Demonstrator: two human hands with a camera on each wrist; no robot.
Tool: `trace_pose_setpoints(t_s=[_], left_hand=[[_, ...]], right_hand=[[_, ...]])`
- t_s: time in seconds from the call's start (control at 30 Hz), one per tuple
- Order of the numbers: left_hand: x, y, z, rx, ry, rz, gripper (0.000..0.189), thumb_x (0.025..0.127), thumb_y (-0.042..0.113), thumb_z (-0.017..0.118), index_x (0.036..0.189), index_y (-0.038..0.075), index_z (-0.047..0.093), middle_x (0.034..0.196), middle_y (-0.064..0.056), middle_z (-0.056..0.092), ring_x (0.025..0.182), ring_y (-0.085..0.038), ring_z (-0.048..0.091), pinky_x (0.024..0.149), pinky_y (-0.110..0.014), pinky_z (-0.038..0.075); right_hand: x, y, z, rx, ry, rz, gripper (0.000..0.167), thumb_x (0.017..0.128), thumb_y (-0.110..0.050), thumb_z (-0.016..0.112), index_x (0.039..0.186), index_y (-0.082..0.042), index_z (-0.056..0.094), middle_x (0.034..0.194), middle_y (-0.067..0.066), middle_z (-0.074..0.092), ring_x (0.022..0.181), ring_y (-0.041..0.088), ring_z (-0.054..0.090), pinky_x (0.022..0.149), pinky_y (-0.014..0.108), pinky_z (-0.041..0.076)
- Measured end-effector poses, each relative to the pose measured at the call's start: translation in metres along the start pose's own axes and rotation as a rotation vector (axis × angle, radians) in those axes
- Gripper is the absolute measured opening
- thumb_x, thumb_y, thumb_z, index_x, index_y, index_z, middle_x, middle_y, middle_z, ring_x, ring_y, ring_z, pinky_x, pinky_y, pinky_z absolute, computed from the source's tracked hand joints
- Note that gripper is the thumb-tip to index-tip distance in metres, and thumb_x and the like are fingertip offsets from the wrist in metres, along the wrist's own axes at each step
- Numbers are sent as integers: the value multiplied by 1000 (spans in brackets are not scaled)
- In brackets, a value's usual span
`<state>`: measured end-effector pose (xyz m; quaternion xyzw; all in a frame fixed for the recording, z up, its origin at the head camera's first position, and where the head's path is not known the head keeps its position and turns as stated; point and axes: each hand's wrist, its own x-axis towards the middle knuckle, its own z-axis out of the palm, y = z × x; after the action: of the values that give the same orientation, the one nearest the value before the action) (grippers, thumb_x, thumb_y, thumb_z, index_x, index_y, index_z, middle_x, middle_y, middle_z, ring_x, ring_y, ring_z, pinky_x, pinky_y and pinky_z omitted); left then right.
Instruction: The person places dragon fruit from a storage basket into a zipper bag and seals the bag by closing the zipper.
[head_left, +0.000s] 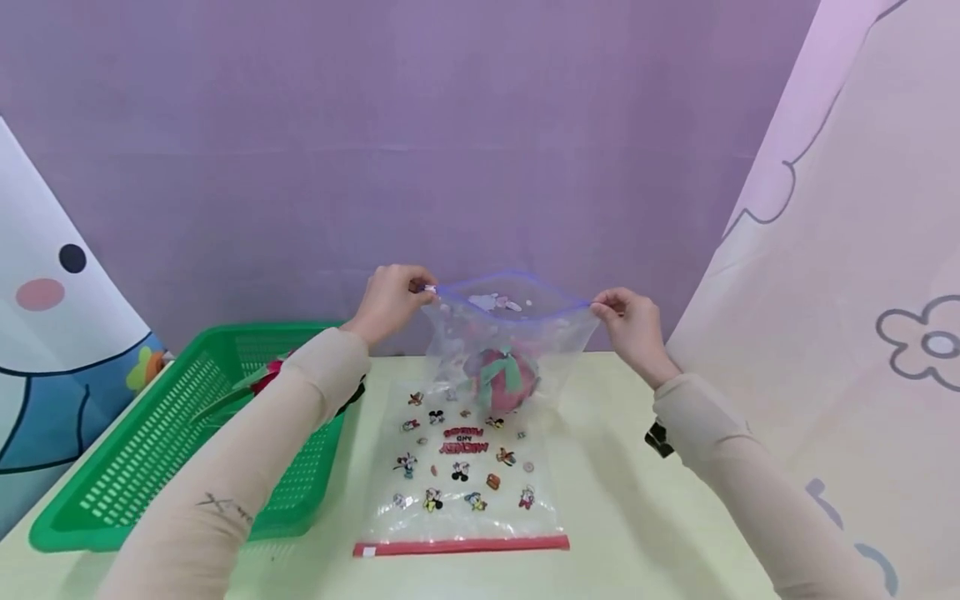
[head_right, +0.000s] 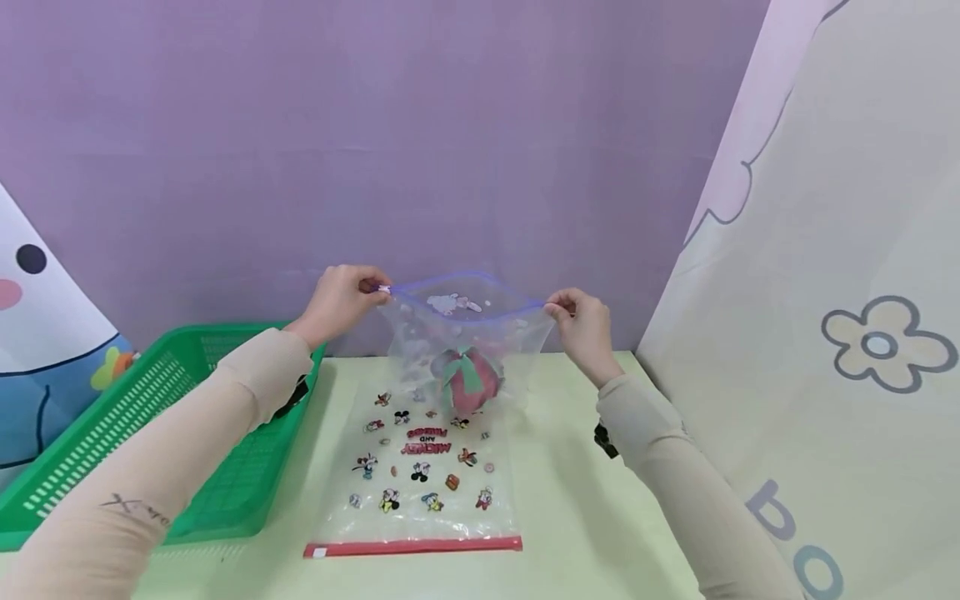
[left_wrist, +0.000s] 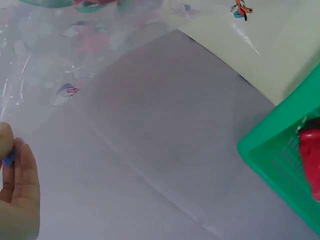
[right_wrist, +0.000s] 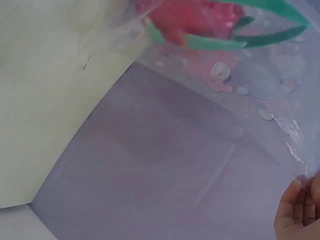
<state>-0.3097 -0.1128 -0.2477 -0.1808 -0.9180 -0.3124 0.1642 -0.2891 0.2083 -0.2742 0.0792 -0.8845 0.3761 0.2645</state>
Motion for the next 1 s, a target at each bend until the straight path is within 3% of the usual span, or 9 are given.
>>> trace_pose_setpoints(t_s=[0.23,0.43,0.6,0.83,1.0], left_hand=[[12,-15,12,11,114,8,14,87,14,61,98,10,68,94,-9,68,84,-22,62,76,-39,50],[5,-19,17,-40,201,11,14,88,15,59,99,10,68,95,-7,68,85,-20,63,76,-38,51],[-1,-6,8,-111,185,-10,17,89,17,59,102,10,67,95,-8,67,85,-20,62,74,-36,51],[-15,11,-10,-154,72,-65,15,88,18,61,101,11,66,90,-6,63,80,-20,56,70,-33,47],[-29,19,-16,-161,33,-34,16,87,18,62,101,12,67,90,-5,65,79,-20,57,69,-33,48]], right_hand=[[22,0,14,-7,32,-32,15,91,-16,56,92,-2,62,87,15,64,74,23,55,62,30,41],[27,-7,18,17,99,-49,14,90,-12,58,91,1,63,88,18,65,77,24,58,64,27,42],[27,-11,4,24,118,-36,15,89,-12,58,92,2,63,89,18,66,79,22,59,63,19,41],[20,-15,-18,36,99,7,17,88,-16,60,92,0,63,90,16,66,72,5,53,58,12,40],[8,-14,-29,27,80,1,19,89,-18,60,92,0,64,88,16,65,68,-2,50,58,13,38]])
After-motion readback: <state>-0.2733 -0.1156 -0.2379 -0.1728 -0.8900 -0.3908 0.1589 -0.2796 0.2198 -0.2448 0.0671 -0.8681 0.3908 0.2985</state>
